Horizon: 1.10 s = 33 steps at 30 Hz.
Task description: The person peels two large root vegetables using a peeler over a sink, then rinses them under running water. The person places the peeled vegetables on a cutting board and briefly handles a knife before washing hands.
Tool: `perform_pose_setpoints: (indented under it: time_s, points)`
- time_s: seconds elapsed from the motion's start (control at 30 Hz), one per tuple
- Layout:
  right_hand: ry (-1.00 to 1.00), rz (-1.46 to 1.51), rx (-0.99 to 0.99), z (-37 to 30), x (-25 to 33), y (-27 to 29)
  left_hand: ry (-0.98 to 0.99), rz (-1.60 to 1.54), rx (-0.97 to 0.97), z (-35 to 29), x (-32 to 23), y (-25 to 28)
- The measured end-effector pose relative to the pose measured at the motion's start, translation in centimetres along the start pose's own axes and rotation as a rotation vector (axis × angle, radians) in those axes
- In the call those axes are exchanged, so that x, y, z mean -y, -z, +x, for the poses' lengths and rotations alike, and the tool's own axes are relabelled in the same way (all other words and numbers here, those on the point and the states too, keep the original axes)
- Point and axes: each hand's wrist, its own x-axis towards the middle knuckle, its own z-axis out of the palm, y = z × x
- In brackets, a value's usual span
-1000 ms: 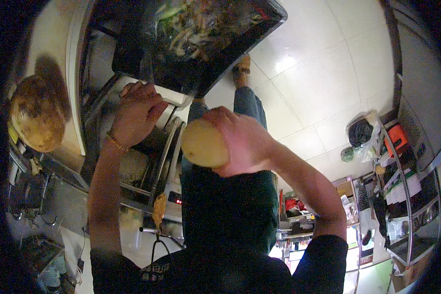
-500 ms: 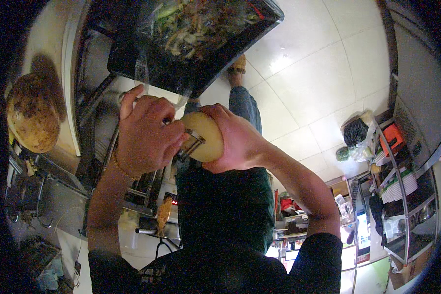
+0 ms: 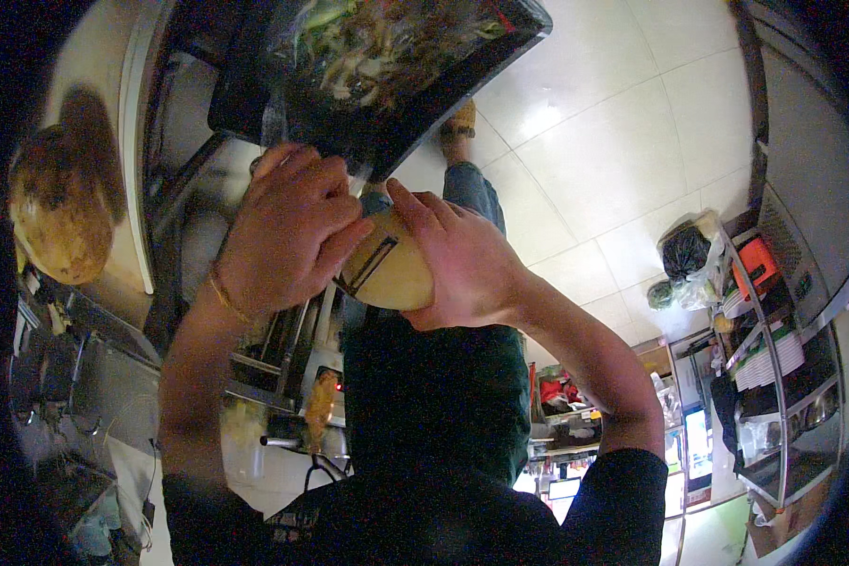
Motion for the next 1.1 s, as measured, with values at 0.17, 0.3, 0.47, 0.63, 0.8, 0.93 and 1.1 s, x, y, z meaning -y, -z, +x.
perform_pose_setpoints:
  time_s: [0.17, 0.3, 0.47, 0.63, 0.8, 0.93, 1.1]
  points:
    - [0.038, 0.054, 0.03, -0.8, 0.3, 0.3, 0.094, 0.327, 0.229, 1.7, 2.8, 1.5]
    - [0.016, -0.096, -0.041, -0.5, 0.5, 0.4, 0.191, 0.157, 0.162, 1.2, 1.6, 1.4]
    - [-0.072, -0.26, -0.147, 0.1, 0.8, -0.2, 0.233, 0.295, 0.128, 2.2, -2.6, 0.2]
    - [-0.109, -0.358, -0.173, 0.3, 0.4, -0.8, 0.304, 0.437, 0.276, 3.4, 0.4, 1.3]
    - [-0.189, -0.191, -0.225, 0.3, -0.7, -0.8, 0.537, 0.456, 0.133, 2.2, 2.1, 1.8]
    - [-0.167, 0.064, -0.165, 0.3, -0.9, -0.4, 0.078, 0.184, 0.031, 1.9, 1.3, 0.4]
    - [-0.019, 0.375, -0.078, -1.1, -0.8, -0.1, 0.169, 0.357, 0.151, 1.6, 5.3, -0.4]
